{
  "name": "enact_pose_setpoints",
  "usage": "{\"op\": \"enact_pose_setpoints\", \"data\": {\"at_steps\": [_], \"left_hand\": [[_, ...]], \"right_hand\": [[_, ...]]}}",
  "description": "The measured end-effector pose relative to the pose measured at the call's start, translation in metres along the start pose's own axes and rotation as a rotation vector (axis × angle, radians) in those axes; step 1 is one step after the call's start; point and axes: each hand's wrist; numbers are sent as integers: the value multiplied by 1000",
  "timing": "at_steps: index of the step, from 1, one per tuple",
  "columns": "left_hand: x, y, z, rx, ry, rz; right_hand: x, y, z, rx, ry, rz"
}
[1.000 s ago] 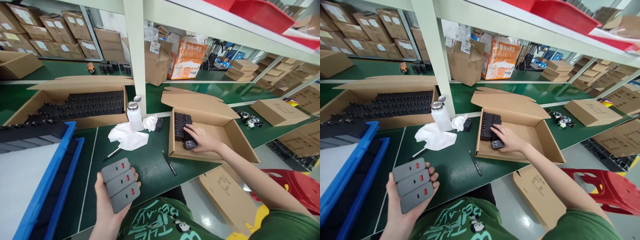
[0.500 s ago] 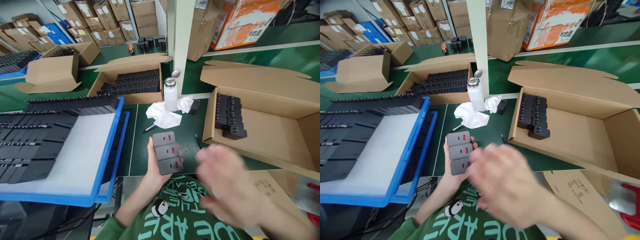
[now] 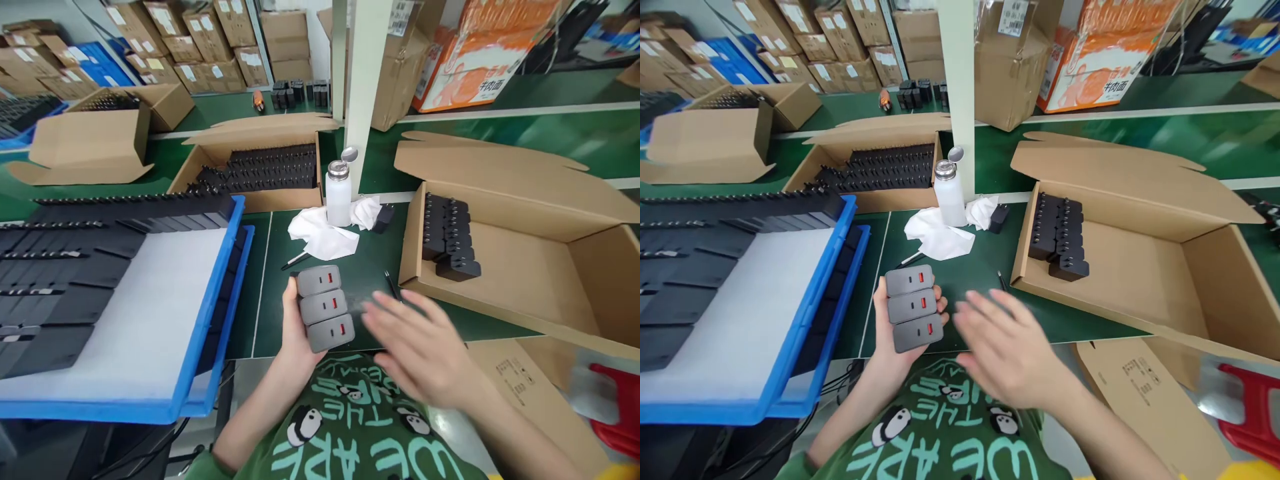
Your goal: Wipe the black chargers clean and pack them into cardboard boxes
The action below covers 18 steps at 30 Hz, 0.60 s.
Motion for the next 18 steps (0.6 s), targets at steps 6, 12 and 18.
{"op": "enact_pose_setpoints", "data": {"at_steps": [6, 12, 18], "left_hand": [[-19, 31, 1, 154, 82, 57], [-43, 70, 1, -8, 207, 248], [-52, 142, 26, -343, 892, 919]], "right_hand": [[-1, -9, 11, -36, 109, -48], [4, -23, 6, -29, 189, -156], [37, -92, -58, 118, 747, -19]]}}
Point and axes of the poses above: each hand's wrist, its own z-axis towards the middle knuckle, its own y-axis out of the palm, x = y × z, and after that the axes turned 8 degrees about x, right-handed
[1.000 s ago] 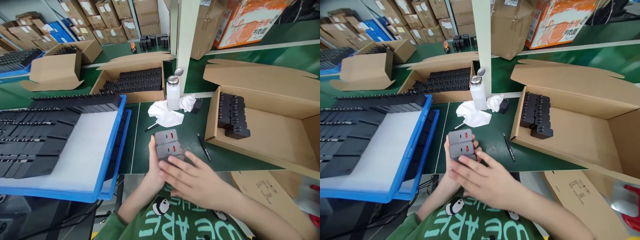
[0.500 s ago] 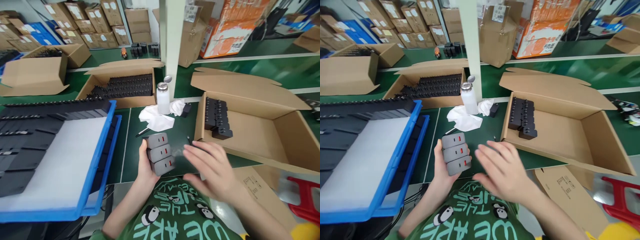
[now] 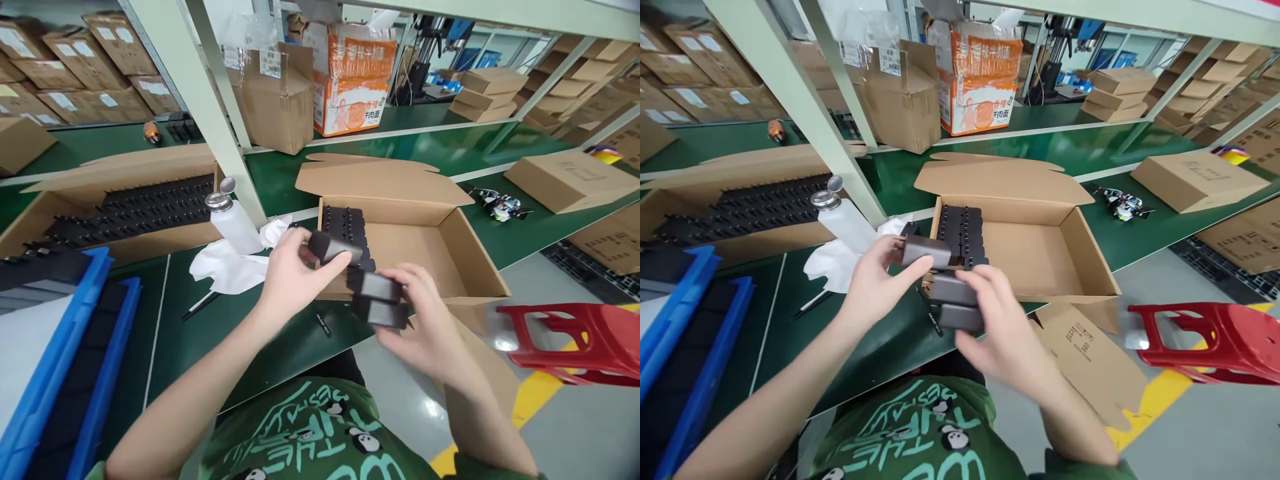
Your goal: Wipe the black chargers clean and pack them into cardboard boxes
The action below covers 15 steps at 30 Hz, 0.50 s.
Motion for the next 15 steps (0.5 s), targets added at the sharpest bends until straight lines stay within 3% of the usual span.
{"op": "enact_pose_setpoints", "data": {"at_steps": [3, 5, 7, 10, 15], "left_hand": [[3, 24, 22, -39, 265, 567], [-1, 37, 25, -191, 337, 1008], [-10, 48, 23, -341, 354, 1289], [-26, 59, 17, -390, 379, 1358], [-37, 62, 21, -456, 439, 1356]], "right_hand": [[45, -24, 3, -30, 335, 234], [73, -32, 11, -136, 507, 378], [96, -37, 22, -245, 563, 430], [116, -44, 37, -297, 513, 379], [127, -47, 43, -320, 473, 359]]}}
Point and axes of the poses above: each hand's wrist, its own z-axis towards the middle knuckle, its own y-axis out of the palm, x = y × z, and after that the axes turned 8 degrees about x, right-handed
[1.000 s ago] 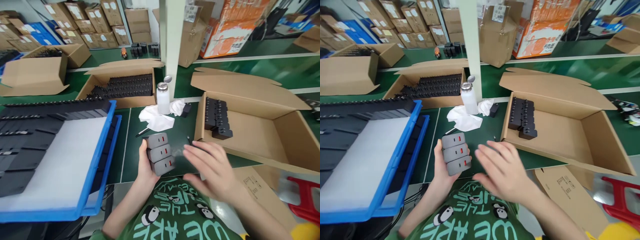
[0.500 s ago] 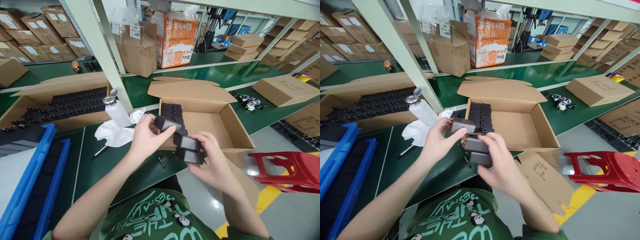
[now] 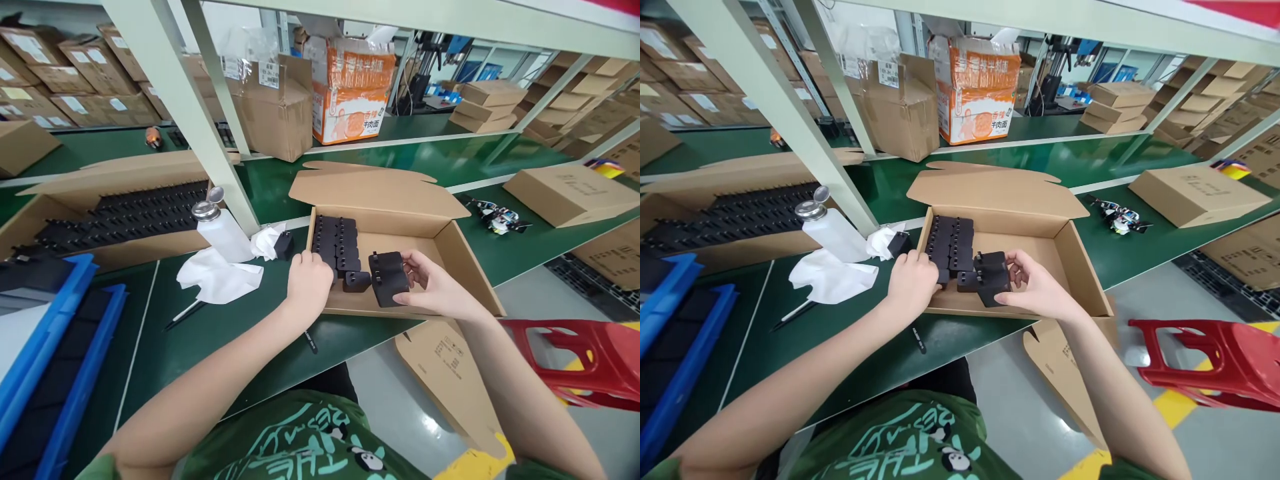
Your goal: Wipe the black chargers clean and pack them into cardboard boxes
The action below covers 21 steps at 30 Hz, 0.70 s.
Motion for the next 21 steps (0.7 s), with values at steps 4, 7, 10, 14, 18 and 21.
{"op": "enact_pose_setpoints", "data": {"at_steps": [4, 7, 10, 14, 18, 21], "left_hand": [[-15, -11, 2, 12, 53, -96], [-30, -23, -2, -2, 93, -290], [-39, -31, -5, -160, 156, -821], [-45, -36, 0, -296, 152, -960], [-54, -40, 2, -262, 221, -765], [-54, -40, -1, -301, 325, -538]], "right_hand": [[4, 10, 3, -101, -68, 72], [0, 23, 8, -162, -125, 130], [-10, 34, 13, -203, -178, 155], [-19, 36, 13, -269, -304, 52], [-13, 20, 7, -198, -345, -117], [-6, 14, 7, -155, -274, -195]]}}
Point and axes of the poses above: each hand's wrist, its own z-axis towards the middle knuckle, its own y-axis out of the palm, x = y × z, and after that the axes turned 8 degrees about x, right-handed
